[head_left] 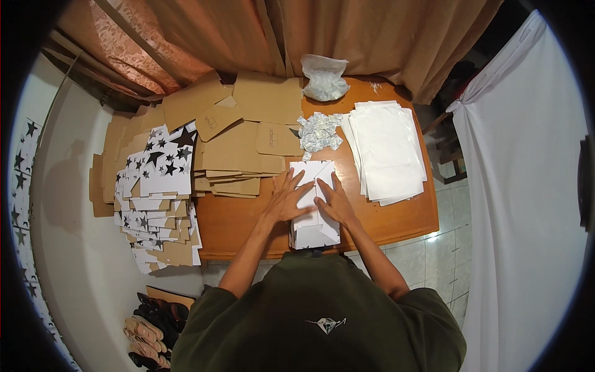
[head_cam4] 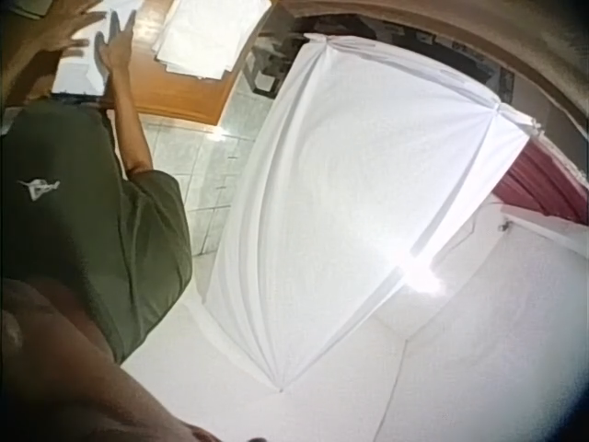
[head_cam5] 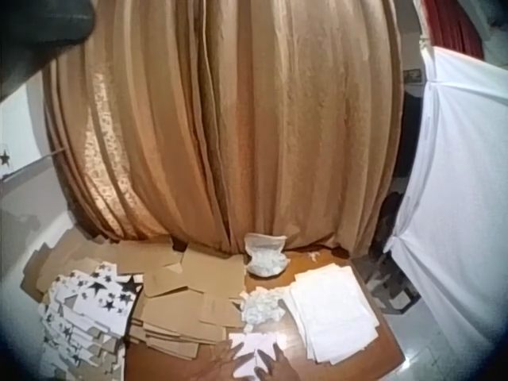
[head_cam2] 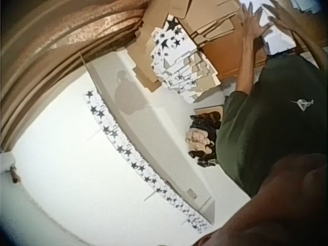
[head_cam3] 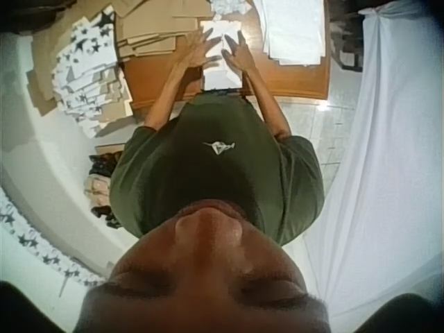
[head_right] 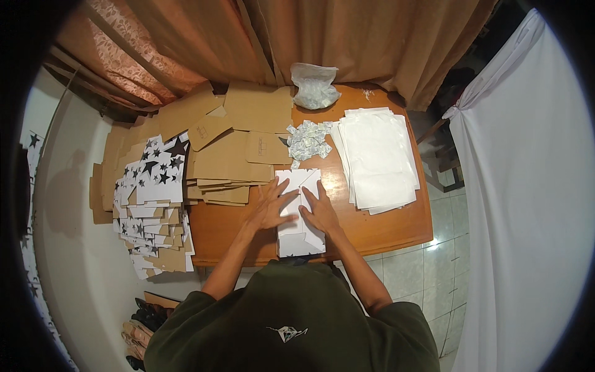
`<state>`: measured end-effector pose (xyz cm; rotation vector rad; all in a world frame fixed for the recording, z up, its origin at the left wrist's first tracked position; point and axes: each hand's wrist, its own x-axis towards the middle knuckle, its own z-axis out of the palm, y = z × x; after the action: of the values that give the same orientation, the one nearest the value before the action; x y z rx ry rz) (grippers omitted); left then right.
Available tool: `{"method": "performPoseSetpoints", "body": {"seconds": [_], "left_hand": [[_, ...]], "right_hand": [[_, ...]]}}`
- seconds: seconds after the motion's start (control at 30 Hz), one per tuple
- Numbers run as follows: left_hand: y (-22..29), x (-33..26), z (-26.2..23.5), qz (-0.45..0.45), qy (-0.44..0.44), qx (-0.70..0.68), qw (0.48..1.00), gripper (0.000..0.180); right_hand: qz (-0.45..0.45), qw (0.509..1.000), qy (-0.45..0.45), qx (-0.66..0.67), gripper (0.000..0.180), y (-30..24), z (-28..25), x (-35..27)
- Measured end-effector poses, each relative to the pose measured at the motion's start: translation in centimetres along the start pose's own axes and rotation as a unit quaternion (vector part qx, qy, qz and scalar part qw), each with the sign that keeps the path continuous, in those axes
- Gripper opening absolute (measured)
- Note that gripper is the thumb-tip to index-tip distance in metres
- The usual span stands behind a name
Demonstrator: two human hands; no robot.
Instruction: The person is assembling cardboard shoe boxes from flat templates, lining them with tissue paper, and stacking the completed boxes on a wall shelf.
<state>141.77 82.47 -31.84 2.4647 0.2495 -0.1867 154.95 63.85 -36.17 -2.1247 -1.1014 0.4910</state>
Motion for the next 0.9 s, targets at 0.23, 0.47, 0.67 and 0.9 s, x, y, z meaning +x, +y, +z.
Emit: {"method": "performPoseSetpoints", "body": {"seconds": [0.23, 0.47, 0.67, 0.9], "left_hand": [[0.6, -3.6, 1.9, -0.004, -0.030, 0.068, 0.997, 0.118], [0.3, -3.6, 2.4, 0.002, -0.015, 0.051, 0.999, 0.070], [-0.2, -3.6, 2.8, -0.006, -0.028, 0.042, 0.999, 0.070], [-0.8, -3.7, 3.6, -0.024, -0.030, 0.036, 0.999, 0.086]], "right_hand": [[-0.017, 1.000, -0.024, -0.003, 0.077, -0.7, -0.9, -0.3], [0.006, 0.999, -0.036, -0.002, 0.086, -0.4, 0.1, -0.1], [0.003, 0.999, -0.034, -0.041, 0.086, -0.7, 0.2, 0.0], [0.001, 0.999, -0.025, -0.033, 0.087, -0.6, 0.2, 0.0]]}}
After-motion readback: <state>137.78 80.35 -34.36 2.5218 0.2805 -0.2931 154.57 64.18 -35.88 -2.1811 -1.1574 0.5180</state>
